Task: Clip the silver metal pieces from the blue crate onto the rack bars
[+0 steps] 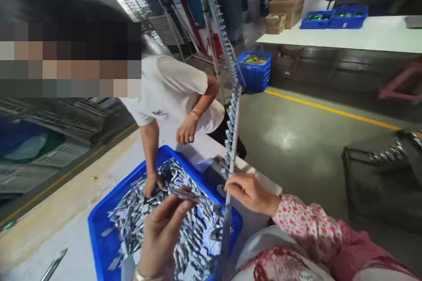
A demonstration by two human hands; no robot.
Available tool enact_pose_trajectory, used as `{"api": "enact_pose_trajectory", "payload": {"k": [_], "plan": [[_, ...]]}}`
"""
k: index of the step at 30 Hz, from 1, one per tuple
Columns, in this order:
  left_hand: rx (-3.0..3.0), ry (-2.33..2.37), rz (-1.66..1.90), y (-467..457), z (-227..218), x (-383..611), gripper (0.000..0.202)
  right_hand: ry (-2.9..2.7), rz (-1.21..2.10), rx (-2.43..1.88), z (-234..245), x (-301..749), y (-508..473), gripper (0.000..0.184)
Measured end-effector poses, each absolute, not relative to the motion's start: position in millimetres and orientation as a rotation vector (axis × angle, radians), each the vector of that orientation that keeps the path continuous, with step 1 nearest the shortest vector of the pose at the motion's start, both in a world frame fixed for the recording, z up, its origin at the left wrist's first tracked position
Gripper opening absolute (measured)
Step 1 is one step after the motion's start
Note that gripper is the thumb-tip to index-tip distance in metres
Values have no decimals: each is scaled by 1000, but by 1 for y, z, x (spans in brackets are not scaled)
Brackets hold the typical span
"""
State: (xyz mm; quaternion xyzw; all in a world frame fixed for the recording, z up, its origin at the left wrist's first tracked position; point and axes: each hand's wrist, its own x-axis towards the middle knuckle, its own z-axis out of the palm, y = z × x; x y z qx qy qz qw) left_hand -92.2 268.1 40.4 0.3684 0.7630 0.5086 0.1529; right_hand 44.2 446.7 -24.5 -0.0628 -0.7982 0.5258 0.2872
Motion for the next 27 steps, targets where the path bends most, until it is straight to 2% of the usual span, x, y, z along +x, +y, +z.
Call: {"api": "enact_pose_trajectory", "payload": {"k": [3,7,13,23,27], "plan": [[933,2258,1545,279,36,-109,29,-1905,1515,-572,-52,42,470,29],[876,2296,1511,298,25,-124,36,-1906,1504,-725,-81,32,489,23],[860,2276,1456,312,7,-131,39,-2093,1468,-563,-87,20,478,17],[1004,2293,1382,344,-4,-141,37,-2453,1159,-509,-99,-23,482,40],[1058,2314,1363,354,-8,-144,38,-2617,1047,-389,-110,-36,492,33]]}}
